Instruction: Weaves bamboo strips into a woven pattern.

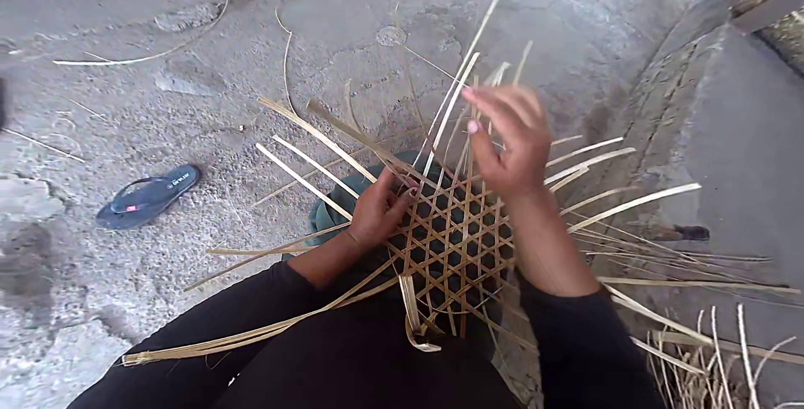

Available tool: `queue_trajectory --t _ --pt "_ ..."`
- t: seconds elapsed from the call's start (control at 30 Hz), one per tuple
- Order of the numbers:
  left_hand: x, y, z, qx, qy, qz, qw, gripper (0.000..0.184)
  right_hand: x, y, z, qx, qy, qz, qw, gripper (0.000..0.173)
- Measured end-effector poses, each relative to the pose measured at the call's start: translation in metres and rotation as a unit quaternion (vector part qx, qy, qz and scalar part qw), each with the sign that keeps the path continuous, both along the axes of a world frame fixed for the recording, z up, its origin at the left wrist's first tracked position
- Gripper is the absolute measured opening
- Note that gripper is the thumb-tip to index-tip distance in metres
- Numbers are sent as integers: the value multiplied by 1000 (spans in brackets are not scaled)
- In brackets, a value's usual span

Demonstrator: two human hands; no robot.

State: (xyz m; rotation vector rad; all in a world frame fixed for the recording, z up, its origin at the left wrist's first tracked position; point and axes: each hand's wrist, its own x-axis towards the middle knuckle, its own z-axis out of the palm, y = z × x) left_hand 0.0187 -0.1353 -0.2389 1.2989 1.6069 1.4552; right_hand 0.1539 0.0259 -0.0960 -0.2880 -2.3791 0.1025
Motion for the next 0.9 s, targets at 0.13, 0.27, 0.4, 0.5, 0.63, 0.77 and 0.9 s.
queue_trajectory --t 0.13,0.27,0.4,0.5,0.63,0.77,0.9 --pt "9 3 2 12 -2 68 998 29 3 0 42 106 -202 -45 973 27" --pt "7 3 3 12 -2 63 998 25 15 -20 62 68 -291 -43 953 18" --pt "2 5 1 10 10 62 998 31 23 17 15 6 -234 -140 962 17" --pt "-2 5 2 2 16 50 999 28 42 21 -13 -131 -243 -220 936 14" --pt "-5 5 0 -21 21 50 998 19 68 24 -57 -305 -200 -259 894 16" --pt "-7 3 5 -26 43 34 998 22 77 26 -81 -344 -136 -244 897 18" --pt "-14 -4 15 -40 32 24 998 23 80 19 -95 -253 -55 -197 946 18"
